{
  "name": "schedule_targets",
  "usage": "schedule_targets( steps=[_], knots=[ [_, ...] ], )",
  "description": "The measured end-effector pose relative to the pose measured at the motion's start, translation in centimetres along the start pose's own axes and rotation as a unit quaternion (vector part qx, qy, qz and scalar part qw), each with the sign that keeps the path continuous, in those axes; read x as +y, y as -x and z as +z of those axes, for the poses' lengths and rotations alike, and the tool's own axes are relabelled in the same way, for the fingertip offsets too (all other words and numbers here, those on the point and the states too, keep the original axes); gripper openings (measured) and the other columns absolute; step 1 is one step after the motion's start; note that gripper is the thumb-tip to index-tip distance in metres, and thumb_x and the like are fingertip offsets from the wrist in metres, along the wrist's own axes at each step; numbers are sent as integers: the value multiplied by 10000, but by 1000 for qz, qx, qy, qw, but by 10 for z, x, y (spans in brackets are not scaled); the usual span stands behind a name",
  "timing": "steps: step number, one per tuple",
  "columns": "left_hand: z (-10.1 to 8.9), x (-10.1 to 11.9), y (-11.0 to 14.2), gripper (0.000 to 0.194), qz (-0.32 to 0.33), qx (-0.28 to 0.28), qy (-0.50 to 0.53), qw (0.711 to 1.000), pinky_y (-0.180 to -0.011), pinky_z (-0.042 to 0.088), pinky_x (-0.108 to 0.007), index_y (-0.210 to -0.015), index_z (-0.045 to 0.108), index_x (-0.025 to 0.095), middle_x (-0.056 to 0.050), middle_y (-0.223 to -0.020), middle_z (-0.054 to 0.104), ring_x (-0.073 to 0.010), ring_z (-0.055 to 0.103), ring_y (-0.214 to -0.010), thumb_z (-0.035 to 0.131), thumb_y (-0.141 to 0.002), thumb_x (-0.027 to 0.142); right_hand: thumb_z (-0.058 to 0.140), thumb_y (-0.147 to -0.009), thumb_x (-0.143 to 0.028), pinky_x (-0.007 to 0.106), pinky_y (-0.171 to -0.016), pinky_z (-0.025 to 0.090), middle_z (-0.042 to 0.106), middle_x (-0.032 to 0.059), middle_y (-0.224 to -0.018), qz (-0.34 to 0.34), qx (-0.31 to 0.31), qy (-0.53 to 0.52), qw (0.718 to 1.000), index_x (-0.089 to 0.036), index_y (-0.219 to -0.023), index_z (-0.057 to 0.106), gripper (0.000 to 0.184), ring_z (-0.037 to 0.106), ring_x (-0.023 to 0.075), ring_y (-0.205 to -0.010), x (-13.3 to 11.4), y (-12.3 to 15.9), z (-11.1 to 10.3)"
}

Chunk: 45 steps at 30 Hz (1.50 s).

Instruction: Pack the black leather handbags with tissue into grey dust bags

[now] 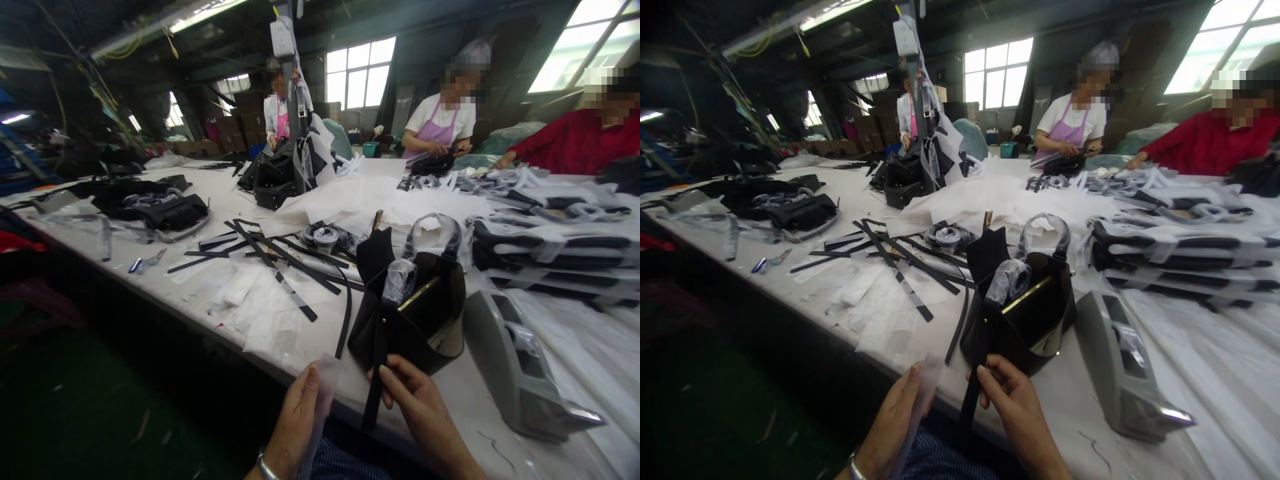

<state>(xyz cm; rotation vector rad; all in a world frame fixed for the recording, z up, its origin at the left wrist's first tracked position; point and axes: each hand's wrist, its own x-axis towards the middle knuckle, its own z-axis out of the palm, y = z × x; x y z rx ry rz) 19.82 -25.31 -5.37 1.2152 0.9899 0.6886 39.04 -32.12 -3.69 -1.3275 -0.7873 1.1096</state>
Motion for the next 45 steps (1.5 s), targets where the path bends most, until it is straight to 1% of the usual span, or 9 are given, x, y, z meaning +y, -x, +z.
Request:
schedule_targets(
  steps=[3,5,9,12,16,19,23,35,45],
  knots=[
    [-1,-2,-2,415,24,-2,-38,999,-663,455,-238,-1036,680,178,-20,-777,666,-149,576,-694,560,-892,547,684,-838,-469,235,-594,404,602,-21,-707,0,0,-15,1000,-184,-901,697,292,467,96,-558,2,1,1],
    [-1,-2,-3,347,15,-20,-46,999,-687,476,-247,-947,700,167,-36,-807,704,-170,621,-734,639,-849,494,680,-841,-471,237,-596,404,601,-22,-702,-1,2,-17,1000,-182,-910,695,298,468,98,-557,2,1,2],
    [-3,0,-2,282,-1,-41,-70,997,-733,500,-282,-819,725,141,-78,-818,742,-219,669,-786,739,-753,415,660,-862,-470,248,-636,409,547,-42,-581,6,14,-12,1000,-167,-947,694,316,474,112,-558,4,3,4],
    [-7,-1,1,247,2,-35,-89,995,-701,493,-278,-775,726,135,-81,-777,736,-211,661,-747,745,-740,379,654,-870,-466,246,-666,415,540,-46,-540,7,34,-17,999,-171,-963,692,311,491,120,-576,7,4,8],
    [-14,-6,6,213,6,-19,-96,995,-639,461,-253,-733,696,137,-48,-701,690,-170,606,-664,777,-700,332,688,-836,-477,230,-638,422,528,-52,-526,10,74,-37,997,-191,-937,691,303,503,120,-576,8,7,16],
    [-19,-9,8,202,20,-16,-100,995,-662,457,-254,-736,673,145,-26,-702,656,-165,585,-684,797,-674,291,708,-811,-490,232,-626,428,525,-51,-527,4,105,-51,993,-191,-929,697,322,493,117,-560,7,8,21],
    [-22,-8,10,191,24,-37,-104,994,-714,466,-276,-766,671,147,-34,-754,664,-184,602,-740,793,-675,263,716,-805,-486,234,-659,427,564,-42,-564,-16,133,-70,988,-195,-942,703,321,492,111,-577,9,9,26],
    [-22,-2,15,184,10,-67,-54,996,-684,459,-255,-748,669,140,-29,-727,678,-162,600,-698,801,-669,242,682,-848,-455,237,-669,410,563,-46,-570,-29,143,-55,988,-202,-1018,698,306,504,114,-600,18,8,31],
    [-20,-4,14,251,-14,-89,-13,996,-663,447,-242,-746,666,132,-25,-704,665,-146,586,-673,837,-645,284,704,-822,-460,214,-598,438,543,-47,-578,-29,137,-38,989,-202,-980,705,303,504,107,-567,9,6,30]
  ],
)
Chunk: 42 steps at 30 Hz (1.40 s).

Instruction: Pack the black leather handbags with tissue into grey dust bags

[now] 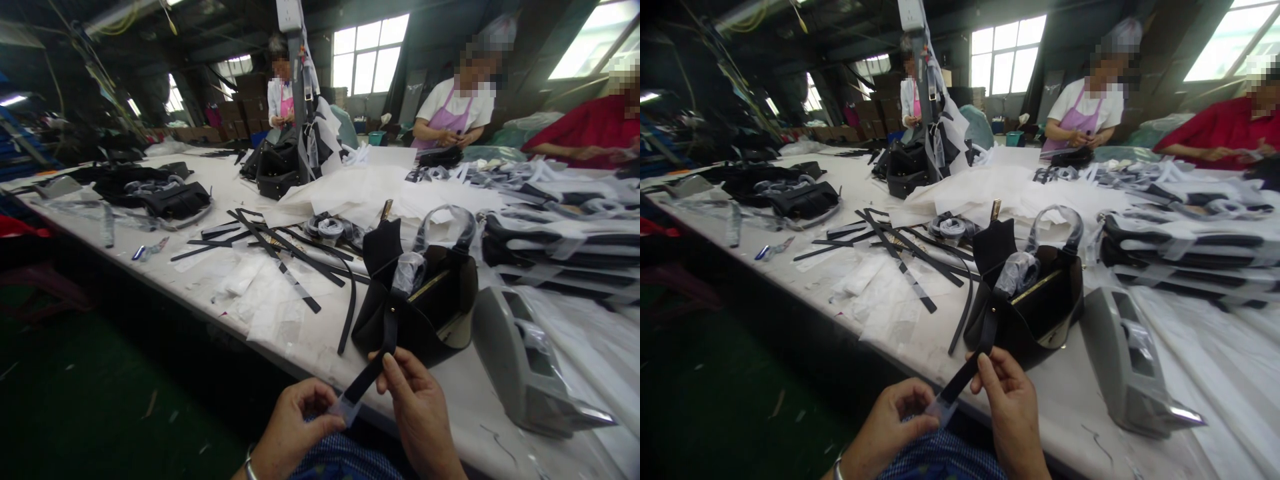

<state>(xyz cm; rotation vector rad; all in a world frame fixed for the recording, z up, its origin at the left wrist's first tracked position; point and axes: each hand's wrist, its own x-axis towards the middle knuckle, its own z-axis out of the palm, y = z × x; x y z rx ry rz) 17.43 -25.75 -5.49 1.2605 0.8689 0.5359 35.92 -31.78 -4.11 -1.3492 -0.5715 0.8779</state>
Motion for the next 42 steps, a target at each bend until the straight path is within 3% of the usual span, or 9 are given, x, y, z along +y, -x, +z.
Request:
schedule_targets(
  steps=[7,10,13,16,19,22,25,33,42],
  knots=[
    [3,5,-5,360,-24,15,56,998,-691,483,-258,-821,702,121,-70,-773,720,-176,647,-723,863,-627,378,715,-802,-469,226,-602,457,555,-40,-557,6,-1,31,1000,-199,-939,721,304,514,114,-551,-5,-1,1],
    [11,11,-8,388,-33,12,69,997,-726,501,-281,-875,715,116,-109,-843,748,-216,681,-795,857,-642,392,712,-807,-463,228,-622,454,582,-31,-565,4,-5,28,1000,-205,-959,737,300,514,115,-566,0,-1,-1],
    [21,15,-14,369,-39,19,96,994,-694,496,-258,-871,707,119,-102,-836,751,-196,682,-764,838,-675,403,725,-795,-460,225,-578,436,629,-12,-615,9,5,31,999,-211,-984,754,314,491,115,-571,4,-2,-5],
    [33,21,-21,363,-50,45,141,988,-597,454,-203,-833,669,132,-47,-732,723,-125,630,-625,842,-673,408,759,-755,-457,228,-581,448,724,38,-844,10,20,46,999,-229,-980,774,320,569,152,-704,5,-4,-8],
    [46,32,-29,372,-50,54,184,980,-550,412,-176,-827,631,136,-17,-682,689,-91,585,-571,836,-684,412,778,-731,-447,244,-640,470,718,63,-1094,0,8,47,999,-238,-980,781,325,610,218,-912,2,-7,-9],
    [57,43,-36,361,-25,50,196,979,-517,376,-163,-826,615,134,-12,-673,668,-78,554,-552,802,-726,426,779,-726,-470,237,-537,418,716,38,-822,20,16,22,999,-205,-1038,762,409,557,154,-667,-3,-8,-9],
    [64,48,-43,327,15,55,189,980,-513,373,-170,-857,601,143,-7,-690,653,-88,556,-572,741,-792,431,699,-804,-515,224,-505,367,585,-24,-580,33,7,-37,999,-177,-1175,692,502,432,108,-534,-10,-9,-8],
    [73,63,-68,308,52,95,195,975,-588,449,-207,-854,576,158,-9,-739,649,-128,603,-658,698,-819,440,609,-863,-557,224,-535,374,606,6,-581,42,-15,-47,998,-162,-1128,714,487,478,125,-572,-12,-23,-9],
    [81,63,-95,285,94,107,179,973,-572,464,-214,-878,555,164,-9,-742,633,-133,606,-641,671,-847,422,735,-731,-575,232,-483,425,640,22,-553,38,39,-3,999,-128,-1044,743,546,547,145,-517,-10,-34,-10]
  ],
)
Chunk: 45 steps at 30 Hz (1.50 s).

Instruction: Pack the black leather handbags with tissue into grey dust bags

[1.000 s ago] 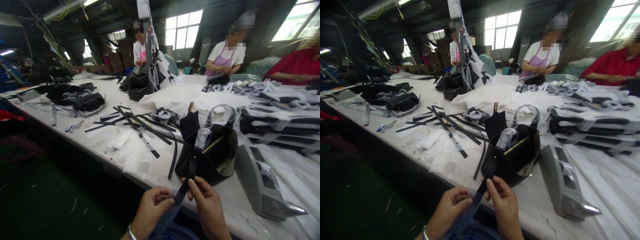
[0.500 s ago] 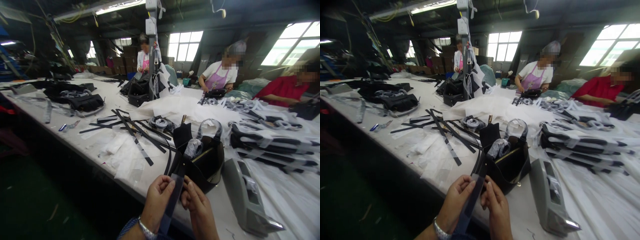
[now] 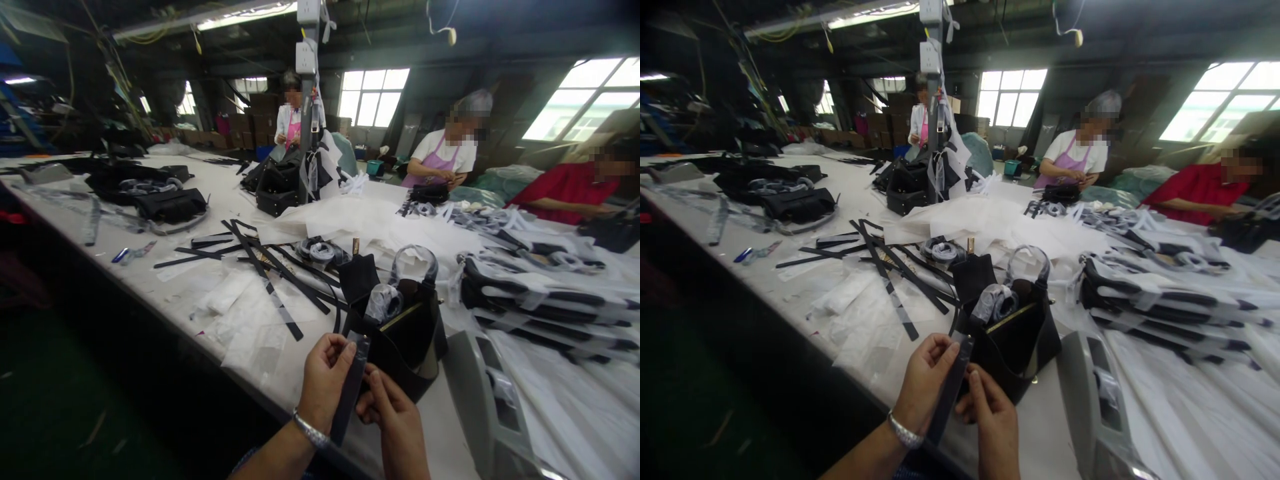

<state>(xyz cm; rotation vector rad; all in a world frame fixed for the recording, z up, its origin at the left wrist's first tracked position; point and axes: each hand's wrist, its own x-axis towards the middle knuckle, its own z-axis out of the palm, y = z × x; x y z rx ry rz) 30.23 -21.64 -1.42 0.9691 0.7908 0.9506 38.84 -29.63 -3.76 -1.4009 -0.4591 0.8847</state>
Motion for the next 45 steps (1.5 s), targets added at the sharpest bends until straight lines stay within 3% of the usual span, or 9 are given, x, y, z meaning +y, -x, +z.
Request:
schedule_targets(
  steps=[6,10,12,15,21,28,34,40,45],
  knots=[
    [-1,-4,1,279,37,33,-25,998,-595,451,-192,-838,581,163,10,-716,617,-120,584,-657,719,-811,404,716,-750,-539,277,-466,481,660,15,-531,-132,33,174,975,-202,-899,778,373,570,169,-433,-14,17,-2],
    [0,-3,-1,281,42,23,-22,999,-633,469,-201,-835,594,159,-3,-744,630,-131,598,-690,736,-795,397,651,-852,-351,416,-889,501,755,69,-1003,-431,102,380,812,-276,-1024,731,204,696,274,-897,-58,8,-19],
    [1,-3,-1,286,43,16,-28,999,-654,481,-212,-828,598,157,-14,-758,642,-144,613,-712,739,-788,403,632,-864,-406,493,-989,422,704,100,-1161,-464,78,481,740,-251,-1164,670,340,634,320,-1072,-73,-9,-29],
    [3,-1,2,282,37,-3,-46,998,-670,493,-225,-821,603,158,-26,-770,659,-159,628,-728,741,-781,401,594,-902,-418,463,-939,425,746,55,-855,-456,19,559,692,-228,-944,698,222,686,244,-772,-72,-23,-42],
    [-12,22,14,180,36,-124,-157,979,-685,488,-233,-800,637,161,-37,-777,684,-171,638,-740,718,-799,321,612,-896,-325,377,-778,453,644,-13,-567,-466,40,543,697,-224,-683,632,236,626,170,-528,-40,16,-53],
    [-27,34,17,143,37,-161,-217,962,-662,477,-237,-796,654,160,-38,-757,676,-173,625,-718,693,-811,297,611,-887,-357,278,-595,541,728,37,-840,-393,125,418,810,-261,-1061,615,199,694,194,-638,-55,46,-31],
    [-25,26,26,114,53,-154,-203,966,-686,487,-236,-812,659,171,-33,-775,692,-179,641,-745,692,-806,280,625,-883,-350,249,-596,556,751,33,-792,-436,51,485,756,-247,-898,695,125,724,200,-644,-58,49,-27],
    [-25,24,28,61,85,-139,-207,965,-693,492,-224,-832,679,184,-24,-786,701,-175,648,-745,677,-818,244,624,-884,-317,295,-746,584,733,87,-1082,-467,66,532,703,-223,-1168,657,301,729,233,-859,-68,44,-29],
    [-24,22,29,48,114,-141,-221,958,-670,483,-208,-825,691,195,-11,-781,702,-161,641,-718,687,-819,243,549,-901,-165,500,-1084,381,560,39,-1403,-448,-161,606,637,-307,-1235,632,373,457,298,-1330,-106,15,-21]
  ],
)
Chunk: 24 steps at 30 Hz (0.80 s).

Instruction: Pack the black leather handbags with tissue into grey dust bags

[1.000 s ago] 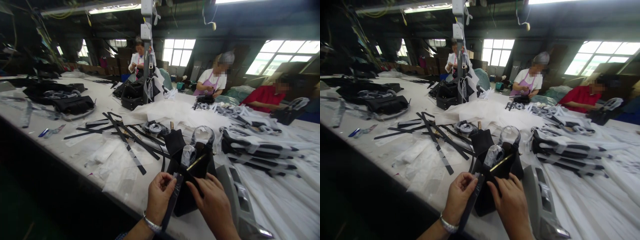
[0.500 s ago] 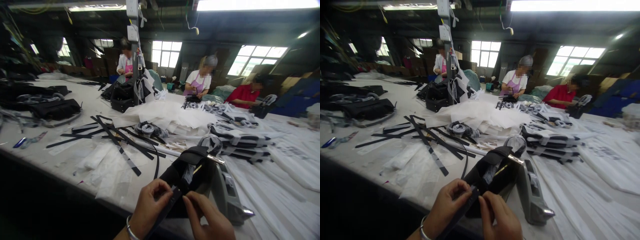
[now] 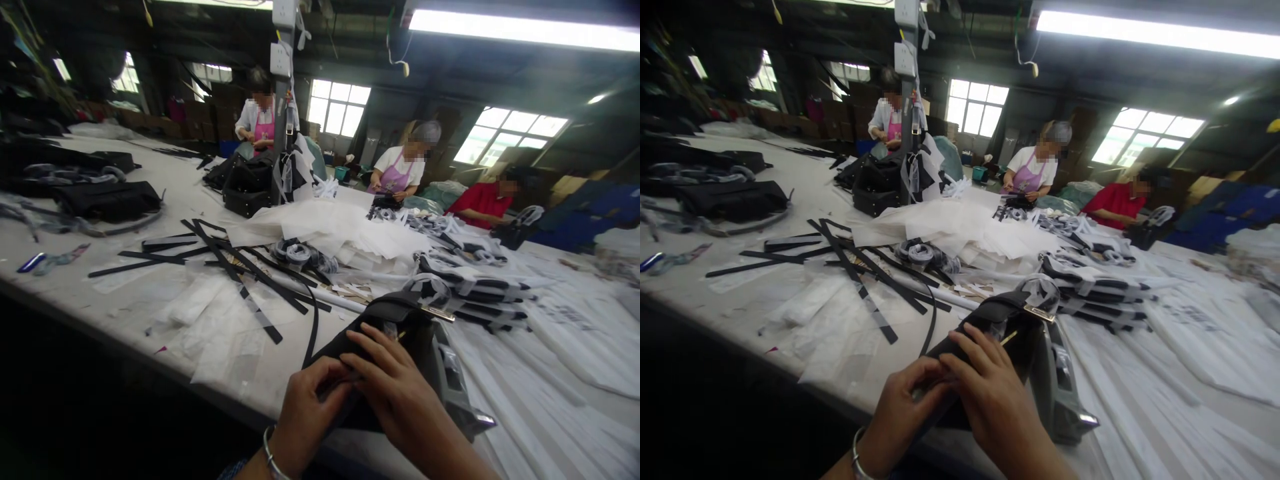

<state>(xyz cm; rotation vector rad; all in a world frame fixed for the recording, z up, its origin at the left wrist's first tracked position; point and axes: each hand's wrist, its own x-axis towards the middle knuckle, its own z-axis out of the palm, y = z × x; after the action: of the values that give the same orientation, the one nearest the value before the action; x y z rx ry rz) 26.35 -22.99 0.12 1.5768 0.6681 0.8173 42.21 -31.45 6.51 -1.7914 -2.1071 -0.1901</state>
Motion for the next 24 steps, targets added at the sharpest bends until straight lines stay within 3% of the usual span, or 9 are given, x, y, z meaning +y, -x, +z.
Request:
schedule_targets(
  steps=[2,5,10,15,20,24],
  knots=[
    [0,1,0,62,11,0,-3,1000,-688,487,-208,-849,691,199,-12,-803,707,-163,653,-740,681,-830,257,558,-909,-180,443,-1047,419,639,22,-1298,-2,-90,-76,993,-298,-1103,685,261,533,261,-1249,7,-13,-7],
    [-2,4,1,86,11,1,-4,1000,-725,495,-214,-898,681,199,-18,-850,715,-173,670,-790,678,-835,257,607,-897,-210,355,-937,476,709,5,-1096,20,-138,-168,976,-279,-954,702,131,635,207,-1030,14,-24,-11],
    [-15,10,8,186,-37,-31,-17,999,-747,485,-231,-978,673,203,-19,-905,711,-181,661,-842,655,-863,348,664,-852,-175,297,-830,499,709,13,-946,58,-127,-275,951,-240,-869,710,82,649,187,-909,18,-26,-10],
    [-23,9,21,168,-96,-42,-75,992,-732,454,-242,-877,703,189,-8,-845,684,-180,630,-815,701,-819,347,684,-838,-156,281,-840,497,708,17,-945,76,-112,-337,932,-212,-850,711,64,653,172,-910,23,-23,-8],
    [-17,-1,27,178,-70,-15,-8,997,-777,463,-246,-983,722,217,-26,-921,661,-172,618,-860,645,-872,333,680,-845,-159,280,-850,498,710,11,-941,76,-107,-367,921,-216,-844,707,63,651,169,-920,29,-20,-3],
    [-9,-4,28,160,-9,9,-22,1000,-717,477,-241,-982,743,233,-37,-879,612,-163,607,-811,630,-880,282,678,-856,-188,283,-855,500,710,14,-944,66,-106,-375,918,-220,-858,716,50,651,173,-928,32,-18,-2]
  ],
)
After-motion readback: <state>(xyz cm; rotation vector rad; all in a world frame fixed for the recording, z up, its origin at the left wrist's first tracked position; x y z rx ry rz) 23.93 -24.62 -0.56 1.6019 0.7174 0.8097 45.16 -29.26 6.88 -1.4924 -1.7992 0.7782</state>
